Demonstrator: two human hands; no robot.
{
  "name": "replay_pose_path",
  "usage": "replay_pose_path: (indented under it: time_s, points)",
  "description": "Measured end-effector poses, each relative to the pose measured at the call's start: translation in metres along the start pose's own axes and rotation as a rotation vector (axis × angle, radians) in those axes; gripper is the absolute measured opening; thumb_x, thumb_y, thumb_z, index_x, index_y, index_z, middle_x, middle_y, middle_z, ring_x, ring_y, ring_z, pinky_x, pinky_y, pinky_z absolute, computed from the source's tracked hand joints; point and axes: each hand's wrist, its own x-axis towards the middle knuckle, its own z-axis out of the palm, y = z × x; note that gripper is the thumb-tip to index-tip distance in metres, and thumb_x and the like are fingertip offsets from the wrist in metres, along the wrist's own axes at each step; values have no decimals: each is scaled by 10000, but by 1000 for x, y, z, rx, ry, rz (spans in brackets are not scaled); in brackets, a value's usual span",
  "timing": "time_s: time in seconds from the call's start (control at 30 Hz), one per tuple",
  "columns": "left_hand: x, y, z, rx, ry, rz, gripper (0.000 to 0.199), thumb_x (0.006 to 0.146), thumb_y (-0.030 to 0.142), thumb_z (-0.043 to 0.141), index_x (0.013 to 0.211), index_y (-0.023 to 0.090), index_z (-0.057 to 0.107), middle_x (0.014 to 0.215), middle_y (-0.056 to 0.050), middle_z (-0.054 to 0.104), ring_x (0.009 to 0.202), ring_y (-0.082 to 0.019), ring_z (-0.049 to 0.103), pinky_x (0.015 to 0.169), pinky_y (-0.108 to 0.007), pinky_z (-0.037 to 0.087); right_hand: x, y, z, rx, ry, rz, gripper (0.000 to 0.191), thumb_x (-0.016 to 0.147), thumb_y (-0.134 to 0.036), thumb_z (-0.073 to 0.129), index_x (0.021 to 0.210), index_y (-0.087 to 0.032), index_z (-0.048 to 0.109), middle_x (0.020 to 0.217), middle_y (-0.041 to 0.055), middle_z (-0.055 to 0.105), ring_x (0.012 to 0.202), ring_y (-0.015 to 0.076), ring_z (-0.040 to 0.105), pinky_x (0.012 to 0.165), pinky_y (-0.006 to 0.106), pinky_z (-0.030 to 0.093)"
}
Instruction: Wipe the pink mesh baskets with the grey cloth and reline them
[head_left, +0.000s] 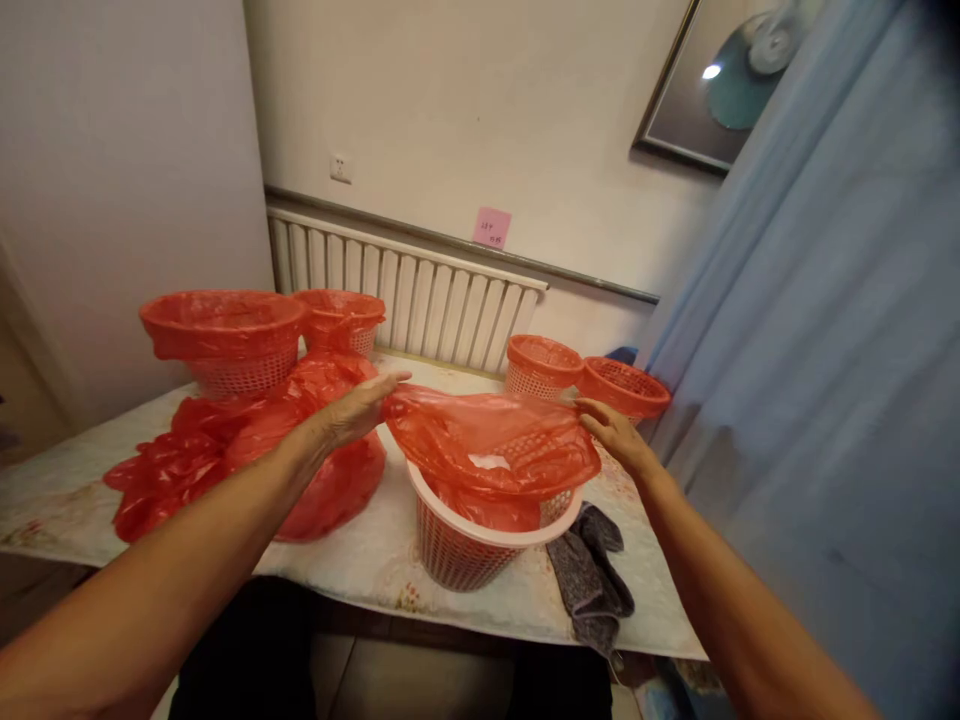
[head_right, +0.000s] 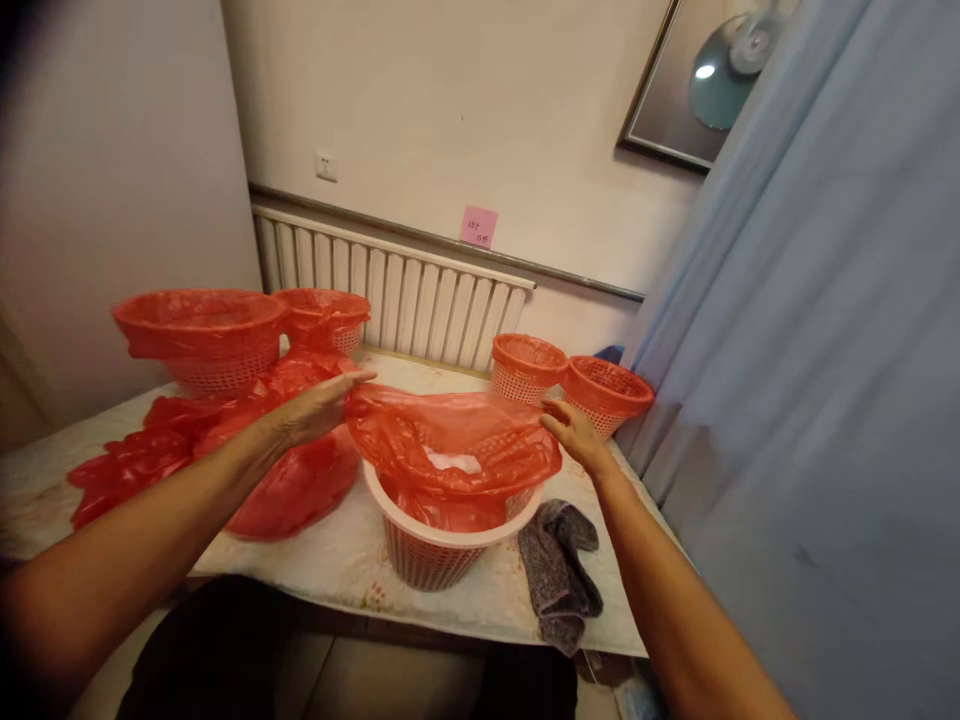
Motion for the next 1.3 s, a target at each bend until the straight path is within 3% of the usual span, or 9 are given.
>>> replay_pose_path:
  time_s: [0.13,0.23,0.33,0.47,0.73,0.93,1.1,1.2,1.3]
  points:
    - [-2,1,12,559,-123,-10,617,720,357,662,1289,181,501,1322,-104,550,1160,-253,542,971,-351,430,-38,-51,17,-376,-239,-382,774,694,-511,708,1363,-237,432,1447,109,388,1345,287,330,1109,484,246]
    - [1,0,29,916,-128,32,496,725,248,591,1212,157,567,1177,-101,642,1068,-257,589,917,-347,444,-71,-73,49,-496,-432,-502,864,699,-484,722,1428,-263,315,1490,103,313,1370,286,279,1102,493,252]
    - [2,1,49,1160,-111,123,315,708,158,532,996,175,659,951,-75,702,931,-237,623,832,-321,445,-86,-74,79,-578,-463,-528,740,752,-316,685,1408,-232,353,1456,125,364,1332,282,331,1078,476,276]
    - [2,11,62,1103,41,61,69,713,208,555,724,199,622,733,-33,669,806,-215,617,720,-284,436,-72,-58,96,-577,-467,-497,350,769,-77,493,1063,-189,645,1000,76,673,955,186,590,891,321,415]
    - [13,23,31,731,290,-180,114,788,169,423,782,165,537,480,37,482,431,-133,538,538,-282,491,-30,-25,37,-273,-241,-172,246,713,-166,443,820,-171,664,775,12,668,706,145,587,659,240,441]
    - [7,31,29,558,301,-215,177,793,294,470,823,147,564,634,-31,613,582,-167,628,633,-324,530,-25,-5,4,-464,-34,-83,219,748,-235,467,826,-167,660,783,34,680,742,176,615,715,298,466]
    - [9,40,27,656,23,82,722,739,483,576,1370,192,379,1397,-136,464,1201,-272,507,937,-355,434,-42,-30,22,-535,92,-367,464,819,-350,555,1249,-179,524,1257,127,570,1156,255,533,983,437,410]
    - [15,38,28,926,-198,150,926,618,409,712,1420,185,308,1462,-149,377,1272,-297,429,978,-340,385,-53,-56,44,-638,38,-561,689,794,-412,631,1395,-219,357,1455,123,360,1338,277,335,1077,485,309]
    - [20,33,35,1162,-278,191,657,574,300,737,1197,196,559,1213,-94,608,1108,-270,536,900,-313,401,-53,-74,67,-762,-84,-608,804,746,-446,687,1423,-240,305,1507,116,260,1377,302,246,1085,520,270]
